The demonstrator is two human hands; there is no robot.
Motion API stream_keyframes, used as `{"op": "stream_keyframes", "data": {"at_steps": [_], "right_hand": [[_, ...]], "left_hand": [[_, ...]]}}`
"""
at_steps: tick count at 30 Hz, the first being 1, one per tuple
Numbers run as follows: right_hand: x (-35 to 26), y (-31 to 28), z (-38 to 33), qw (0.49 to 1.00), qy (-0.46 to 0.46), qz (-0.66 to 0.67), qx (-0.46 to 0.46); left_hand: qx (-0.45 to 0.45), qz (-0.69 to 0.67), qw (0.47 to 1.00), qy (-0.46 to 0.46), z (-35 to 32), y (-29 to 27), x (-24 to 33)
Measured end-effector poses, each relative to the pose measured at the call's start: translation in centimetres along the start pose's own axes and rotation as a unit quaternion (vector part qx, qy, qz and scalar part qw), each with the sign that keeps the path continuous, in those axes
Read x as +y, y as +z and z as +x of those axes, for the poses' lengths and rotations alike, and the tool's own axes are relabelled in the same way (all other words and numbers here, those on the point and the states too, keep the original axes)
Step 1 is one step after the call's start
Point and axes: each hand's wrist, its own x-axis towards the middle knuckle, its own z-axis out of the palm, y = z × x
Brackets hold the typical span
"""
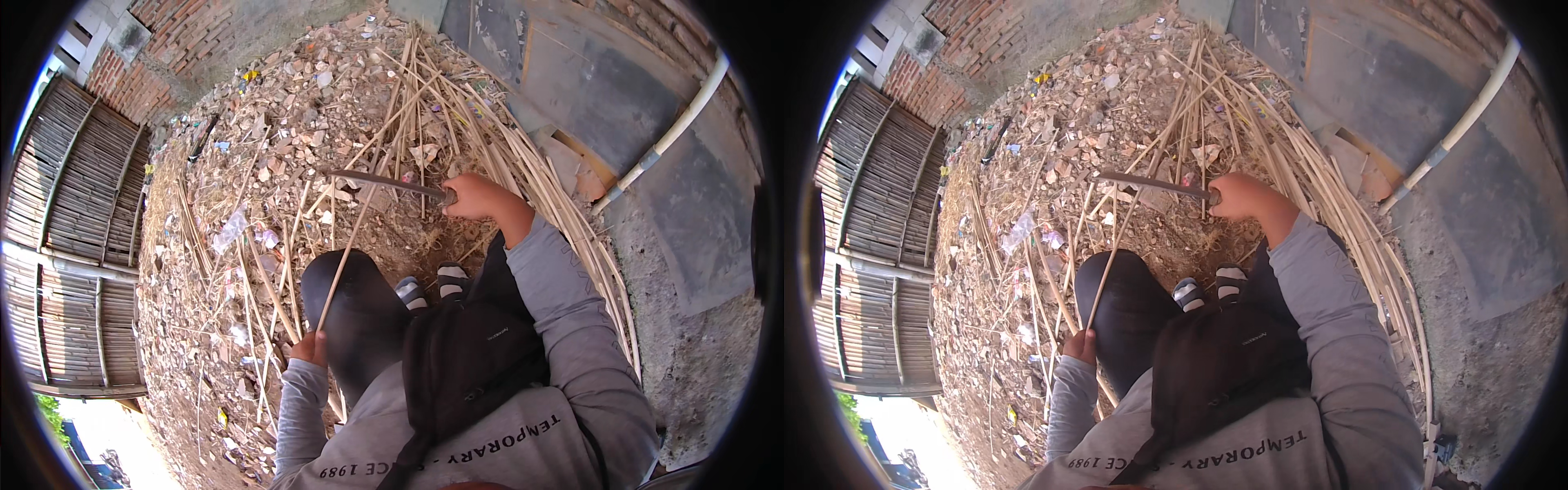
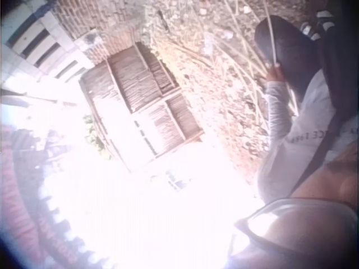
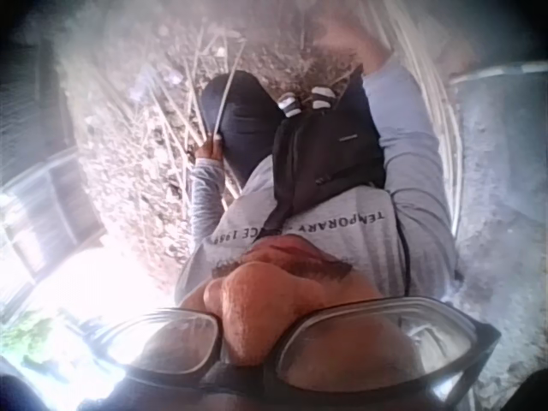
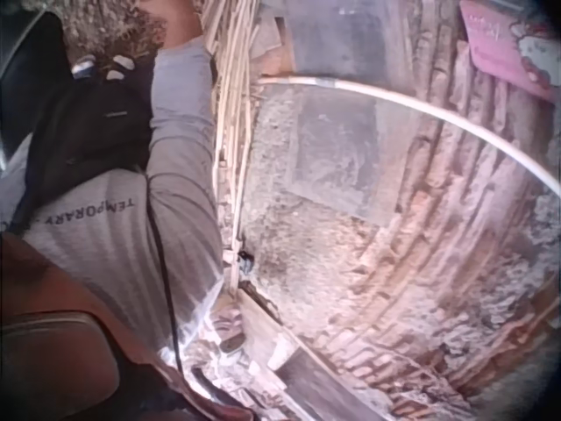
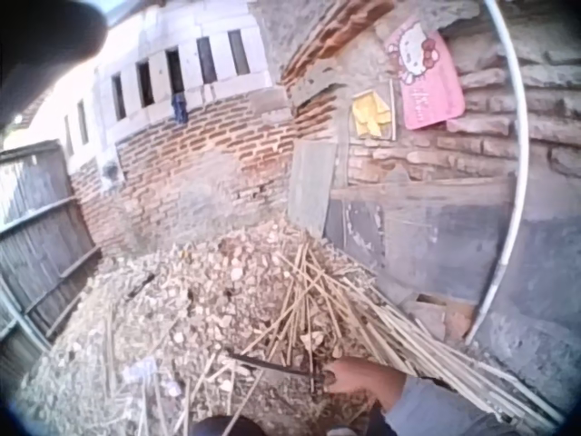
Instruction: The person strips thin layers from a bamboo pole using a knife, holding the bamboo in one hand and the tool in the other while seated outdoors.
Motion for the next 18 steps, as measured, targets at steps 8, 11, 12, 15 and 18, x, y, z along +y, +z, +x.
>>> {"op": "stream_keyframes", "data": {"at_steps": [8, 11, 12, 15, 18], "right_hand": [[-1.6, 0.6, -1.0, 0.994, -0.029, -0.102, 0.003], [-1.6, 0.6, -0.5, 0.996, -0.035, -0.076, -0.005], [-0.5, 0.8, 0.1, 0.997, -0.035, -0.070, 0.009], [1.2, 0.4, 1.0, 0.996, 0.042, -0.005, 0.075], [0.3, -0.4, 0.6, 0.998, 0.027, -0.048, 0.018]], "left_hand": [[0.001, 0.071, 0.997, 0.006, 0.0, -0.9, 2.0], [0.016, 0.083, 0.996, -0.017, -0.3, -0.6, 2.0], [0.011, 0.067, 0.997, -0.020, -0.5, -0.5, 1.8], [0.008, 0.073, 0.997, -0.025, -0.2, -1.1, 2.1], [-0.010, 0.089, 0.996, -0.025, 0.1, -2.3, 3.8]]}}
